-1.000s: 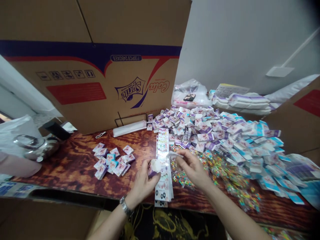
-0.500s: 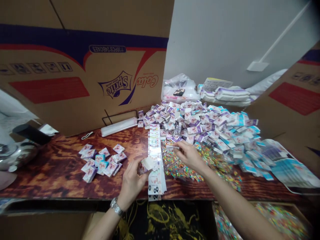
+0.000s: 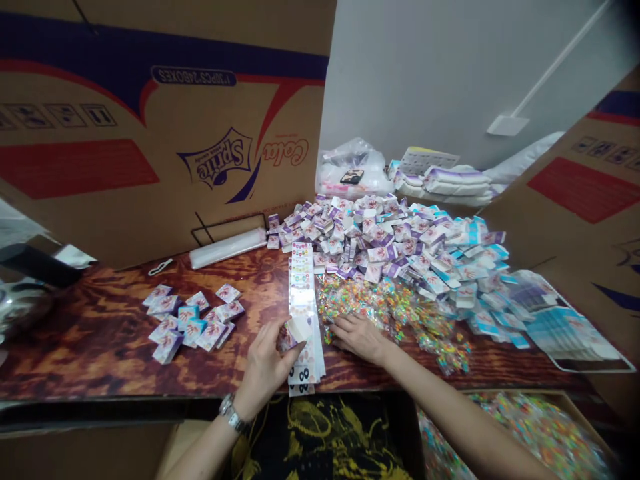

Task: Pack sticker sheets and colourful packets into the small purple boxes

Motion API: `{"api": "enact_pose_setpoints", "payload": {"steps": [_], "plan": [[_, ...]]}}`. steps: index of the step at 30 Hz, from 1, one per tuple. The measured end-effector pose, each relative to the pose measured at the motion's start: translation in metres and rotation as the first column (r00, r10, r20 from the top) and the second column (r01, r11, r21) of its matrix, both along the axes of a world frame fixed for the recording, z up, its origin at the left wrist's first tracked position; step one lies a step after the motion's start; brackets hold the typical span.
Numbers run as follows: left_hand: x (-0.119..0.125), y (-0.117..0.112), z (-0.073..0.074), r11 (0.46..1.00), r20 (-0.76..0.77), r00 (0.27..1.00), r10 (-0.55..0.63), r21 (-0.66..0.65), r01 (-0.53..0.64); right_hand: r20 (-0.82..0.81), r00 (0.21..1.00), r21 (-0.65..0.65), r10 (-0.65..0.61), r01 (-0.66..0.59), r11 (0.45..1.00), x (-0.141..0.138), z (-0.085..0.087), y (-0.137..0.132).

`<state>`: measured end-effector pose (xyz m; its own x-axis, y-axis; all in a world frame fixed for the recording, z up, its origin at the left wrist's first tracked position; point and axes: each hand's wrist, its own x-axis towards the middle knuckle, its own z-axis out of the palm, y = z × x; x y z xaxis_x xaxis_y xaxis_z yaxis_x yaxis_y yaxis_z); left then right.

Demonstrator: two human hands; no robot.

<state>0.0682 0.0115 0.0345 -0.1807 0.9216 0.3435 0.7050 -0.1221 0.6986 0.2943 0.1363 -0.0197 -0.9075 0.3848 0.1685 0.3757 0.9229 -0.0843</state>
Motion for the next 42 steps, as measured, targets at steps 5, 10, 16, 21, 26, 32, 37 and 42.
{"api": "enact_pose_setpoints", "payload": {"steps": [5,10,16,21,26,32,37,42], "plan": [[0.003,-0.001,0.001,1.000,0.036,0.999,-0.008,-0.027,0.009,-0.054,0.997,-0.049,-0.051,0.048,0.998,-0.006,0.006,0.003],[0.006,-0.001,0.015,0.982,0.257,0.961,-0.103,-0.126,0.139,-0.189,0.965,-0.154,-0.179,0.151,0.976,-0.008,0.055,0.003],[0.011,0.006,0.040,0.880,0.687,0.679,-0.259,-0.121,0.459,-0.304,0.948,-0.557,-0.094,-0.097,0.825,-0.025,0.117,-0.014],[0.008,0.002,0.041,0.820,0.854,0.481,-0.197,-0.125,0.558,-0.279,0.939,-0.760,-0.203,-0.087,0.644,-0.037,0.124,-0.022],[0.007,-0.001,0.035,0.852,0.804,0.546,-0.236,-0.099,0.514,-0.281,0.932,-0.806,-0.228,-0.100,0.584,-0.040,0.118,-0.019],[0.008,0.001,0.030,0.924,0.684,0.699,-0.209,-0.096,0.370,-0.319,0.843,-0.904,-0.433,-0.134,0.405,-0.048,0.101,-0.025],[0.005,-0.001,0.035,0.913,0.758,0.616,-0.217,-0.066,0.403,-0.315,0.820,-0.870,-0.479,-0.047,0.491,-0.054,0.099,-0.029],[-0.001,-0.005,0.046,0.882,0.776,0.582,-0.243,-0.073,0.465,-0.243,0.920,-0.865,-0.308,-0.062,0.499,-0.056,0.113,-0.020]]}}
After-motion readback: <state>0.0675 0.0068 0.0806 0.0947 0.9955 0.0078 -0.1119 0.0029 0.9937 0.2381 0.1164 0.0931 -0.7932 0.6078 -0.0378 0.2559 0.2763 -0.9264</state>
